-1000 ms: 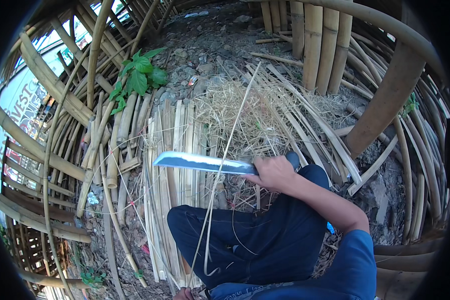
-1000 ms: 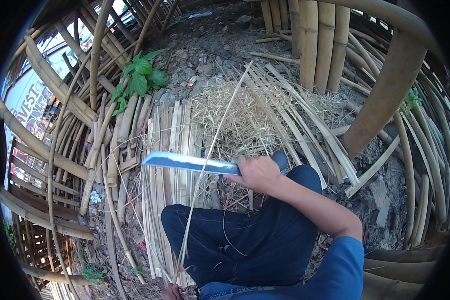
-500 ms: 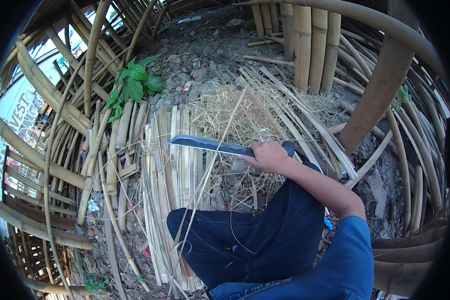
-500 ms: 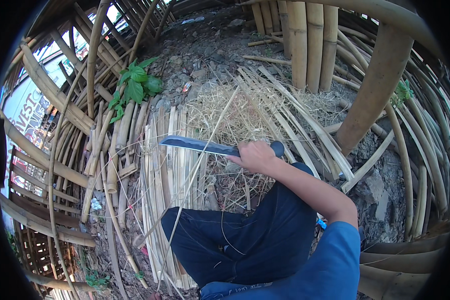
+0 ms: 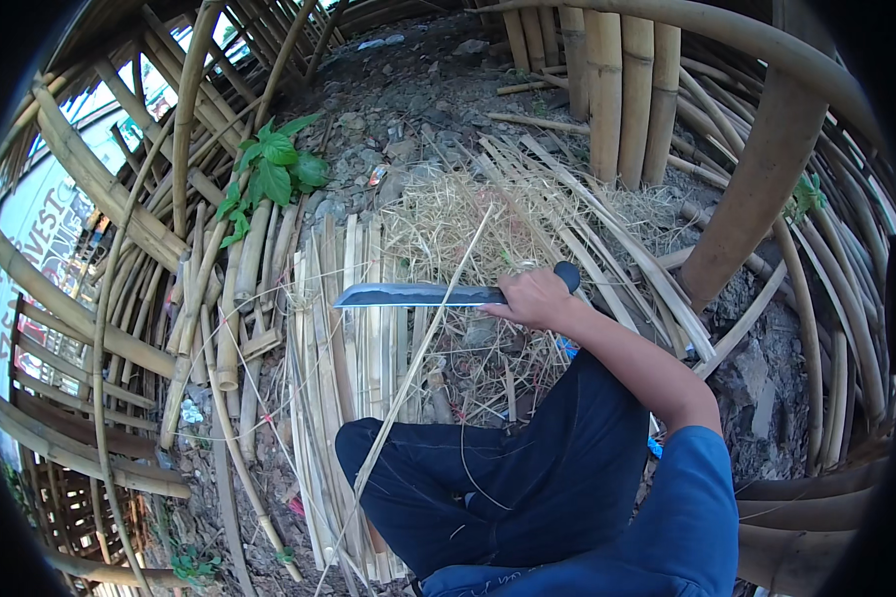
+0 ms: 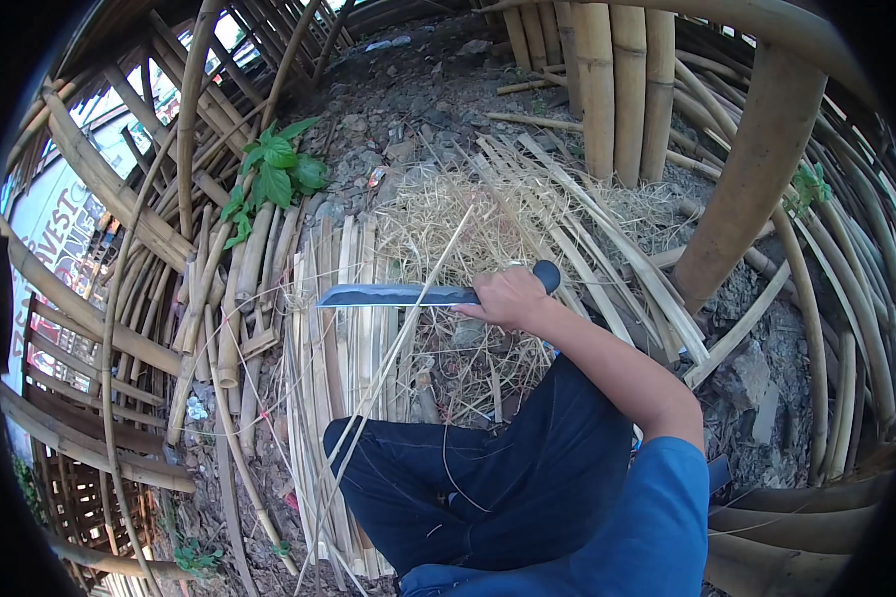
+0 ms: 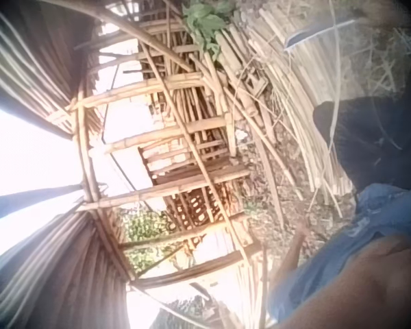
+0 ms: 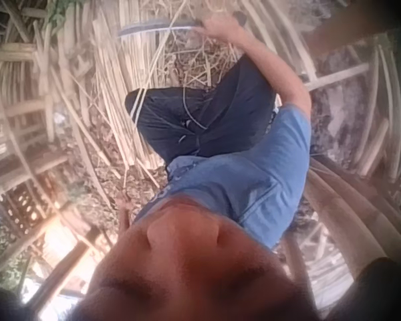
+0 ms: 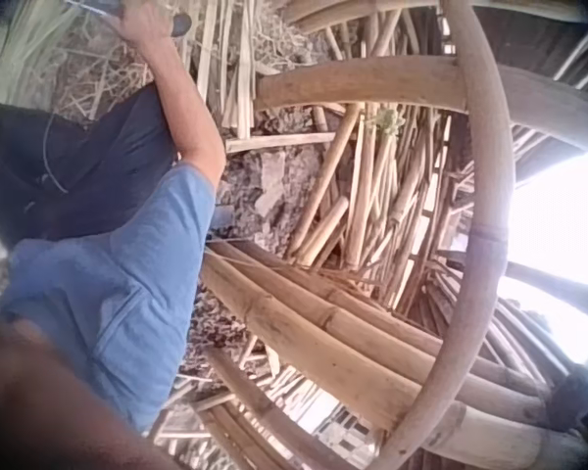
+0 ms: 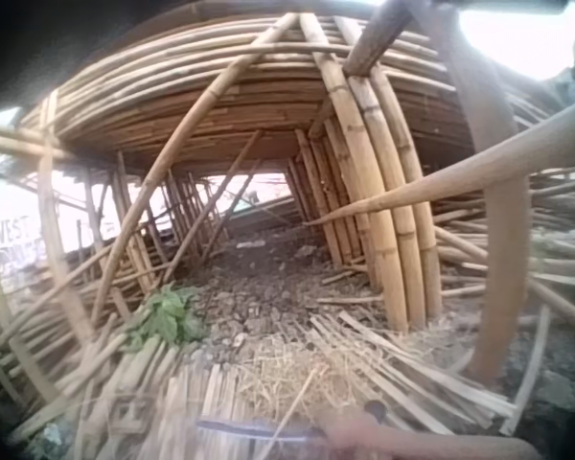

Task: The person is preparing bamboo strips by trimming and smoothing them with a machete and a utility knife to build a kite frame.

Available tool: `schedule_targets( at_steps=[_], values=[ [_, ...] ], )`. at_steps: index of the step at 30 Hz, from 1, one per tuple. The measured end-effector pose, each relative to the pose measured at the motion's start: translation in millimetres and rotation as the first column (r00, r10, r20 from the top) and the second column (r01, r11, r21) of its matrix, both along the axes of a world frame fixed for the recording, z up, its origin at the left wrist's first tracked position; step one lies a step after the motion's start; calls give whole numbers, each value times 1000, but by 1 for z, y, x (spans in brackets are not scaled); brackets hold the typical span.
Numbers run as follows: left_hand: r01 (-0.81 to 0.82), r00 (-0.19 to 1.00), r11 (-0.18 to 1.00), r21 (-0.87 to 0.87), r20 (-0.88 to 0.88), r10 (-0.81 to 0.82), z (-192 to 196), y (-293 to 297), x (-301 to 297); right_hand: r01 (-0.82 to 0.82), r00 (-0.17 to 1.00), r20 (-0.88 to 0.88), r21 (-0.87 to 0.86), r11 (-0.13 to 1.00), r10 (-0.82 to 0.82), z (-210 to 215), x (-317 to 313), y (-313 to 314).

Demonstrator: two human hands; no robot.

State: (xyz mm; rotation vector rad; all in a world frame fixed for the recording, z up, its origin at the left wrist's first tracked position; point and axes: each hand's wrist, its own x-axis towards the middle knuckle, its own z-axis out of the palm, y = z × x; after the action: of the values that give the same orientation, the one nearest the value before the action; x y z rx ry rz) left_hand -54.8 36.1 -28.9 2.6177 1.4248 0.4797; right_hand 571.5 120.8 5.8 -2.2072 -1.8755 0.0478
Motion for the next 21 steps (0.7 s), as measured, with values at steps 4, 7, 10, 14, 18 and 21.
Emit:
schedule_targets(
  at_steps=[4,7,10,14,18,21],
  values=[
    [-26,1000,999,-29,-14,26,2,4,-17,48,998,43,-24,999,-47,-9,-14,-1],
    [-33,999,998,-51,-19,32,0,14,-22,14,997,-69,-50,999,-17,-13,-33,-8],
    [-43,999,996,-80,-33,41,2,21,-34,12,990,-141,21,1000,-9,5,-58,-20],
    [-51,998,992,-116,-49,45,4,27,-45,36,994,-104,148,988,-21,-6,-63,-22],
    [-67,996,988,-141,-68,58,8,33,-60,-181,982,0,250,951,187,-9,-101,-33],
    [-75,995,985,-158,-77,63,9,42,-72,-267,963,37,276,923,267,-7,-122,-45]
  ],
)
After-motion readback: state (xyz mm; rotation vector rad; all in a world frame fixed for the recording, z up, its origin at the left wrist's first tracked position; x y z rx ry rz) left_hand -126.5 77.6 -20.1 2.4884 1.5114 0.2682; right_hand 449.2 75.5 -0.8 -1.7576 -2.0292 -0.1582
